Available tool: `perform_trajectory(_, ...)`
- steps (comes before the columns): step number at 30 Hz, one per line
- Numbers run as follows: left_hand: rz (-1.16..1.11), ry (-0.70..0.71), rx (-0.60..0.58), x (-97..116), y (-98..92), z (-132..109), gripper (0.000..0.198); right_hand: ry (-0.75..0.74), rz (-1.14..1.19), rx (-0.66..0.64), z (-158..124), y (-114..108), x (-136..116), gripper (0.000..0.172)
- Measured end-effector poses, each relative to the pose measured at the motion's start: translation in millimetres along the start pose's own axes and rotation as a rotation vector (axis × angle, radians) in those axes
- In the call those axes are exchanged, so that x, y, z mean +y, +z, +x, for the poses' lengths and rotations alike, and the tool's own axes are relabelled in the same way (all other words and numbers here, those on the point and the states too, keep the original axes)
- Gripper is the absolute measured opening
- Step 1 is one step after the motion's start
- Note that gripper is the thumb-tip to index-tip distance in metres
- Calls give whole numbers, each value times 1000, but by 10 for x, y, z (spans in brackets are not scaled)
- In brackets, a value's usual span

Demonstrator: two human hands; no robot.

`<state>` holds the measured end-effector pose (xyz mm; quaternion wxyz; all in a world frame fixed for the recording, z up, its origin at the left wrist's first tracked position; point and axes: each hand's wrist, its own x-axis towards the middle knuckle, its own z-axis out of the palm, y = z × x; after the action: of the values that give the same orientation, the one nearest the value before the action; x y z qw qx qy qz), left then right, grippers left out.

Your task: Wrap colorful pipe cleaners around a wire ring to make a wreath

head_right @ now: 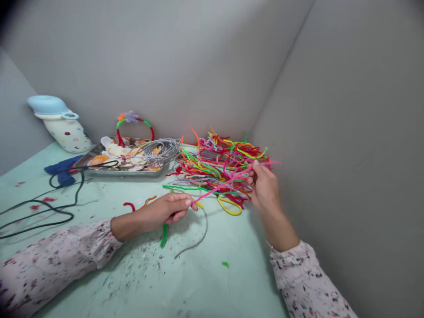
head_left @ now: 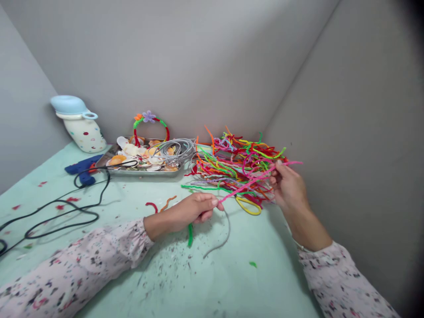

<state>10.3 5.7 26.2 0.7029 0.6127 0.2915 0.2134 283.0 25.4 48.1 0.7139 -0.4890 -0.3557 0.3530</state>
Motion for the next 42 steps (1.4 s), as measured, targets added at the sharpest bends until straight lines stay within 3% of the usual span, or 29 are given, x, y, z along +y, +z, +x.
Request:
perform_trajectory(5, 121, 36, -20, 26, 32, -16, 37, -9, 23, 53, 35, -35, 19, 33)
perform_trajectory(11, 70, 4, -30, -49, 10, 7, 37, 25, 29, 18, 50, -56, -16, 27)
perform_trajectory(16, 104, 43, -64, 16, -16, 0, 36, -68, 21, 42, 72, -87, -48, 22)
perform_trajectory(25, 9, 51, 10, -5, -100, 78, 30, -29, 53, 35, 84, -91, -94, 21)
perform_trajectory(33, -66, 131, -12, 165, -180, 33, 37, -47, 85, 20, 126, -144, -129, 18)
perform_trajectory(37, -118, 193, 52, 169, -222, 45, 40, 105, 121, -78, 13, -11, -92, 30)
perform_trajectory(42, -69, 206, 28, 103, -196, 69, 37, 302, 2, -478, -412, 306, 129, 35)
